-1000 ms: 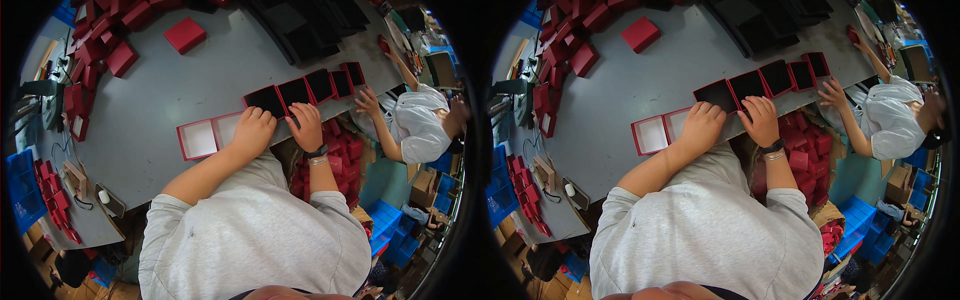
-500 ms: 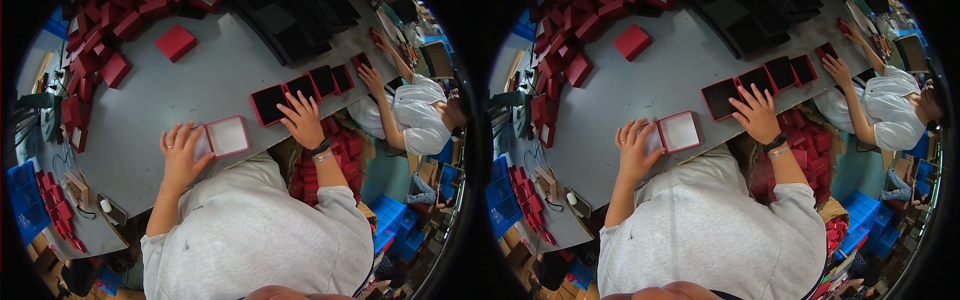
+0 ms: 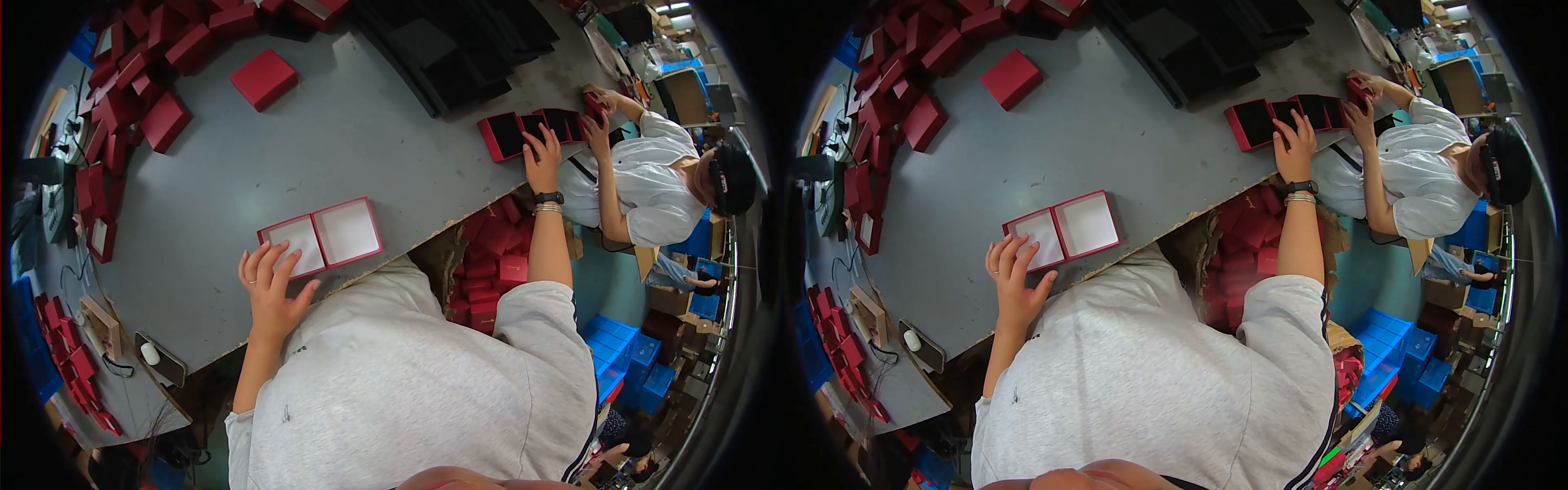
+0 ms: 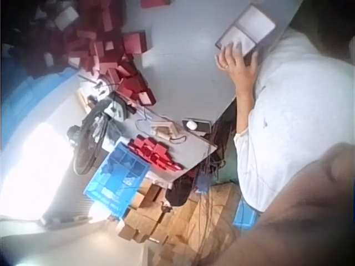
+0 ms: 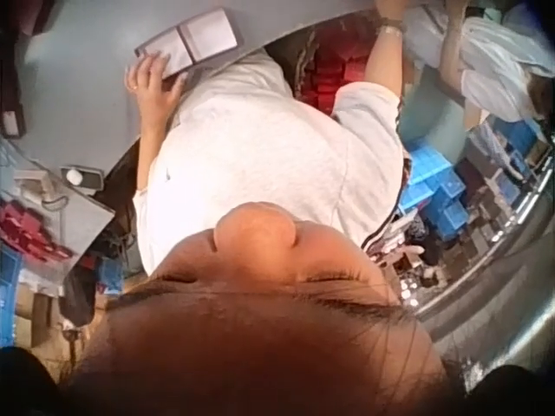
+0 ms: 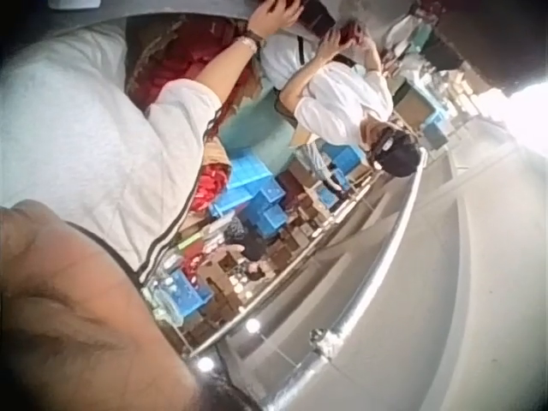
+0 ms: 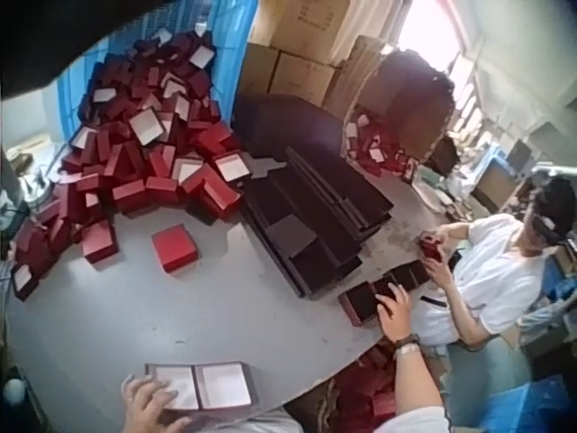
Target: Assembling jewelry boxes by placing foam or fabric inserts into the bases and organizing them on a workbench.
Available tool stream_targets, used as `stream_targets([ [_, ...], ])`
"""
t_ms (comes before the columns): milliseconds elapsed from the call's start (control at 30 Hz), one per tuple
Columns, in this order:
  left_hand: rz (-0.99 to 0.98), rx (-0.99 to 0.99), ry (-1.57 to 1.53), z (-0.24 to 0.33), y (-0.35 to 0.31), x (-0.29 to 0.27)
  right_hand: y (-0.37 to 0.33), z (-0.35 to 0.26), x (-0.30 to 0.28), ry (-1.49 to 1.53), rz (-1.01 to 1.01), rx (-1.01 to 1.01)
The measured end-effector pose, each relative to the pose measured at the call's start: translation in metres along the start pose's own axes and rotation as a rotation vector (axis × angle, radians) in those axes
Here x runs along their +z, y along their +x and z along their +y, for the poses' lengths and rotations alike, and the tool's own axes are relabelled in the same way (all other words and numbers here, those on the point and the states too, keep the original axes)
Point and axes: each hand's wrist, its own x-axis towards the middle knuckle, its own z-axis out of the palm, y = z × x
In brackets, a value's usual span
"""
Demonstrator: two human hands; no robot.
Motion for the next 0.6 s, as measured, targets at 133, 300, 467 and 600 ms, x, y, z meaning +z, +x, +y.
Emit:
stream_targets([
  [133, 0.072, -0.012, -0.014, -0.012, -0.013, 0.007, 0.02, 0.027, -0.001, 0.071, 0.115, 0.191],
  [300, 0.189, -0.12, -0.027, -0.03, -0.03, 0.009, 0.048, 0.086, 0.019, -0.099, -0.002, 0.37],
  [467, 0.204, -0.158, -0.025, -0.041, -0.045, 0.009, 0.063, 0.108, 0.032, -0.16, -0.371, 0.663],
  [600, 0.224, -0.213, -0.038, -0.033, -0.044, 0.007, 0.062, 0.094, 0.028, -0.145, -0.139, 0.575],
])
